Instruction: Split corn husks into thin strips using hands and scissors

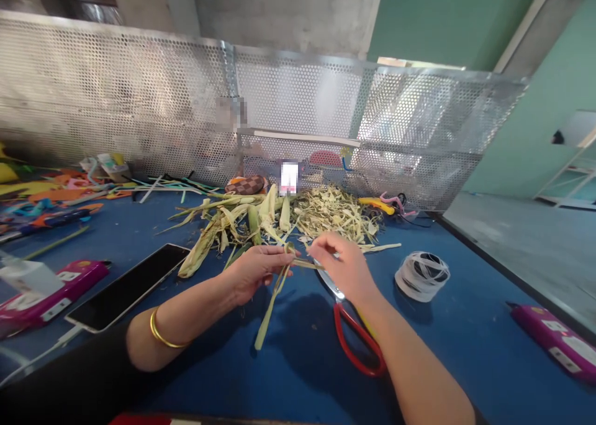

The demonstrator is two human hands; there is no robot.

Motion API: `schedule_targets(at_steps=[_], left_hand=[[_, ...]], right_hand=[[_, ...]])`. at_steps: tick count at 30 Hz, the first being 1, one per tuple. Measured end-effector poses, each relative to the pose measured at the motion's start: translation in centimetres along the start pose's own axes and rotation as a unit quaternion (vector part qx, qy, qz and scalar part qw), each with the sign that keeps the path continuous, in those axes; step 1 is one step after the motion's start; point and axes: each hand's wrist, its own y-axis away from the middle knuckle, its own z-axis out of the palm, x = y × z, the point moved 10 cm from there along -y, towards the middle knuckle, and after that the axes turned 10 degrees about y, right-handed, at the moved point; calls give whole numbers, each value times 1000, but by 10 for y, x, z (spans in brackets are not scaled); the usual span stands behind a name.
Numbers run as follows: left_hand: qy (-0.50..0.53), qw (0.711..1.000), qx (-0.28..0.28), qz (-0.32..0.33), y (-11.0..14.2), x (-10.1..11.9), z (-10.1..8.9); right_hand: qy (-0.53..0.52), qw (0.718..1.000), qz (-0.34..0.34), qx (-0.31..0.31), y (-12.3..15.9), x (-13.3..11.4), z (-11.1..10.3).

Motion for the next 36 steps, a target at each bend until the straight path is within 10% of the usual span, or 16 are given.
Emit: schedule_targets(at_steps=[7, 20, 24, 27, 30, 36], left_hand=[[-25, 999, -18, 16, -1, 3, 3], [30, 997, -49, -54, 0, -8, 9], [58, 998, -18, -32, -3, -3, 1], [67, 998, 20, 1, -5, -1, -6], [81, 996, 32, 9, -5, -3, -6], [107, 993, 48, 2, -2, -6, -5]], right_hand=[[159, 975, -138, -75, 7, -20, 32], [114, 983, -16, -140, 3, 4, 27], [173, 981, -88, -21, 3, -12, 10], [229, 939, -235, 103, 22, -54, 2], [303, 880, -362, 57, 43, -86, 34], [477, 779, -406, 29, 55, -92, 72]])
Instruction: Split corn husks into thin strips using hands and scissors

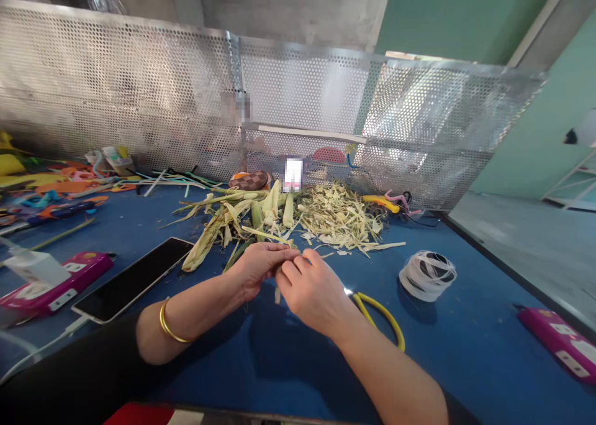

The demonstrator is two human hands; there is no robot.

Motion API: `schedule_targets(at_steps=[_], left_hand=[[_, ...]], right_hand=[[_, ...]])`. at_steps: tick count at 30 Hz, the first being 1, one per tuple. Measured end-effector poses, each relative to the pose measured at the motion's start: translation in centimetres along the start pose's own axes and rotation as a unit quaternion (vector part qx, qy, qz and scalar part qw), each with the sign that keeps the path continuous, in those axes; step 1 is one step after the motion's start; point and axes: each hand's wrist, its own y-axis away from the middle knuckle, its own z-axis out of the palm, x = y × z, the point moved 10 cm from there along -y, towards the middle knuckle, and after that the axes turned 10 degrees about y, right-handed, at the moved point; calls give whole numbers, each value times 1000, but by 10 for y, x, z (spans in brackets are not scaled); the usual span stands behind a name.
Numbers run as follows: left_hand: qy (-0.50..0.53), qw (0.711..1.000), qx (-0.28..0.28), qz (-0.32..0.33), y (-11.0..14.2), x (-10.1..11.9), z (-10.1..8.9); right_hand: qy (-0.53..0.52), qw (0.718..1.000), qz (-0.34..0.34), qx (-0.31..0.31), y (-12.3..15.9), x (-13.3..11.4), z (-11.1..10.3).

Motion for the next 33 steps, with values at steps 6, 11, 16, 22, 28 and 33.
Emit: schedule_targets(at_steps=[6, 11, 16, 22, 28, 33], left_hand=[[6, 1000, -14, 24, 1, 6, 3], [8, 1000, 2, 17, 4, 8, 0], [22, 999, 29, 10, 8, 7, -2], [32, 998, 43, 16, 9, 4, -3], [41, 999, 18, 6, 4, 5, -2], [28, 999, -29, -22, 5, 6, 7]], right_hand=[[35, 997, -6, 73, 6, -2, -20], [-15, 993, -24, 111, 7, -8, -33], [-36, 988, -49, 138, 9, -13, -41], [-47, 984, -71, 154, 10, -19, -45], [-42, 987, -54, 146, 10, -16, -41], [-23, 988, -1, 156, 12, -5, -40]])
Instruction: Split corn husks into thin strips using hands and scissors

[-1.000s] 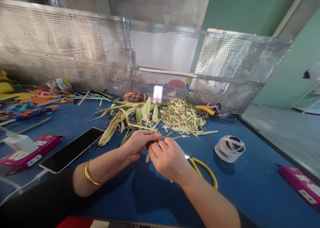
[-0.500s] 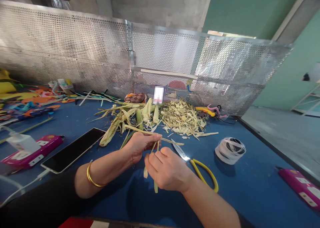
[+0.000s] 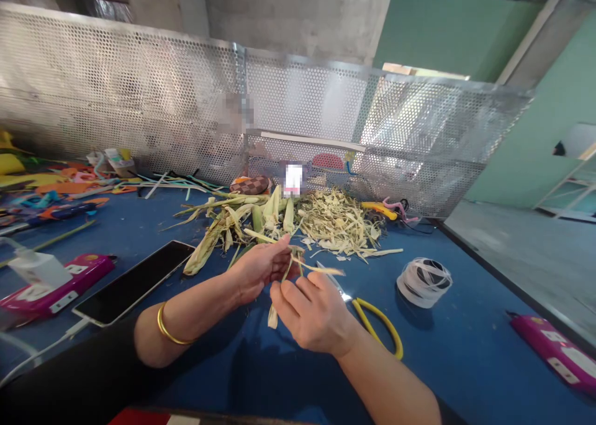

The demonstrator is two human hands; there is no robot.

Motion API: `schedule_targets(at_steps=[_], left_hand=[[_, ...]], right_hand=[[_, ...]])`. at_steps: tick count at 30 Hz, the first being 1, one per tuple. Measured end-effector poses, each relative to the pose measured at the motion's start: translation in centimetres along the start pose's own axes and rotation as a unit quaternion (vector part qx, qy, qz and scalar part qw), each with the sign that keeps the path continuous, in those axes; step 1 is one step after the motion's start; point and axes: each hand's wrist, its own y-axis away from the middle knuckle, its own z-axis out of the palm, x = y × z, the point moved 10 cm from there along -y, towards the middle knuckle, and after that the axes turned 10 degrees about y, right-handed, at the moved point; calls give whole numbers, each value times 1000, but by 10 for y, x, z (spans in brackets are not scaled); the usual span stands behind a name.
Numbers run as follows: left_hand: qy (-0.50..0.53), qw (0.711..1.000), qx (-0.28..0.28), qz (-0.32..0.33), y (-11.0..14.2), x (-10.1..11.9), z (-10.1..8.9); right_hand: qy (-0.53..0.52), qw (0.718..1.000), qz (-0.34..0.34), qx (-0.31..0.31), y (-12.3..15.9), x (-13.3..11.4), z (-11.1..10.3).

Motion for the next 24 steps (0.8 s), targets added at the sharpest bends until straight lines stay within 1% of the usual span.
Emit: schedule_targets(at_steps=[2, 4, 9, 14, 17, 19, 21, 24], left_hand=[[-16, 1000, -24, 0, 1, 0, 5], [-19, 999, -34, 15, 1, 2, 7], [-8, 999, 1, 42, -2, 6, 1], [-4, 999, 0, 46, -4, 5, 0], [10, 999, -6, 50, -5, 5, 0], [18, 998, -8, 55, -5, 6, 0], [18, 998, -10, 56, -5, 7, 0], [10, 999, -7, 52, -4, 7, -1]], right_hand=[[-1, 1000, 5, 1, 1, 1, 0], [-9, 1000, 2, -9, 1, 0, 2], [-29, 999, 16, -25, 0, 3, 6], [-45, 998, 30, -21, 1, 7, 7], [-70, 996, 50, 9, 2, 14, 1], [-78, 992, 88, 37, 4, 25, -4], [-62, 986, 150, 47, 8, 40, -5], [-22, 969, 244, 16, 17, 64, 3]])
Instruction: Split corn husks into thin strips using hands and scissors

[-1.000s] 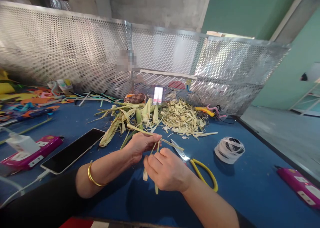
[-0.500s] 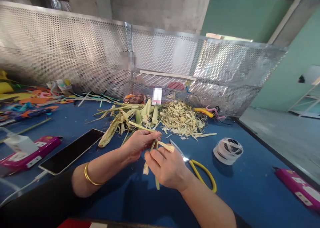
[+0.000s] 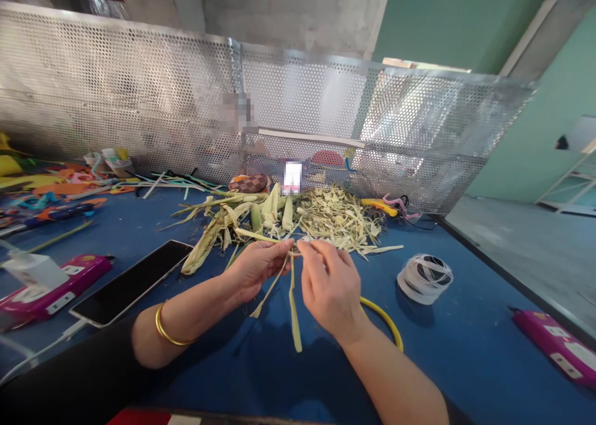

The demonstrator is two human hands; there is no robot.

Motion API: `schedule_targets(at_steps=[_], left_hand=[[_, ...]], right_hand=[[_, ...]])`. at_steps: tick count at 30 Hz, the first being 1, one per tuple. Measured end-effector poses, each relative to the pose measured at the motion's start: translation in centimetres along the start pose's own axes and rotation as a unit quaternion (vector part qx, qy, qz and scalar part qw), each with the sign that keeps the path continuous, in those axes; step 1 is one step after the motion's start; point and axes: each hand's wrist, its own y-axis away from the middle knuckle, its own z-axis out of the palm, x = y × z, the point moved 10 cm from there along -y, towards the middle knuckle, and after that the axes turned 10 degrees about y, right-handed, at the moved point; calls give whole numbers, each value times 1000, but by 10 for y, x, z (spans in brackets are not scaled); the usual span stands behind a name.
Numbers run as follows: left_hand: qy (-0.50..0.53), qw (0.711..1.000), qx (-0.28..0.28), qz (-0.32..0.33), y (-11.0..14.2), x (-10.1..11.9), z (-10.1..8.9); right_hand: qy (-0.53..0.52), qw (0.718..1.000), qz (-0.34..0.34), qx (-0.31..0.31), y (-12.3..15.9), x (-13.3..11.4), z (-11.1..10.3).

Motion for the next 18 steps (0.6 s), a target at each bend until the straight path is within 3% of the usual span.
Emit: schedule_targets(at_steps=[3, 12, 18], left_hand=[[-9, 1000, 12, -8, 1, 0, -3], [-24, 1000, 6, -19, -1, -2, -4], [-34, 999, 27, -11, -2, -1, -7]], right_hand=[[1, 998, 40, -54, 0, 15, 15], [-22, 983, 78, -164, 13, 30, 45], [38, 992, 16, -123, 8, 17, 37]])
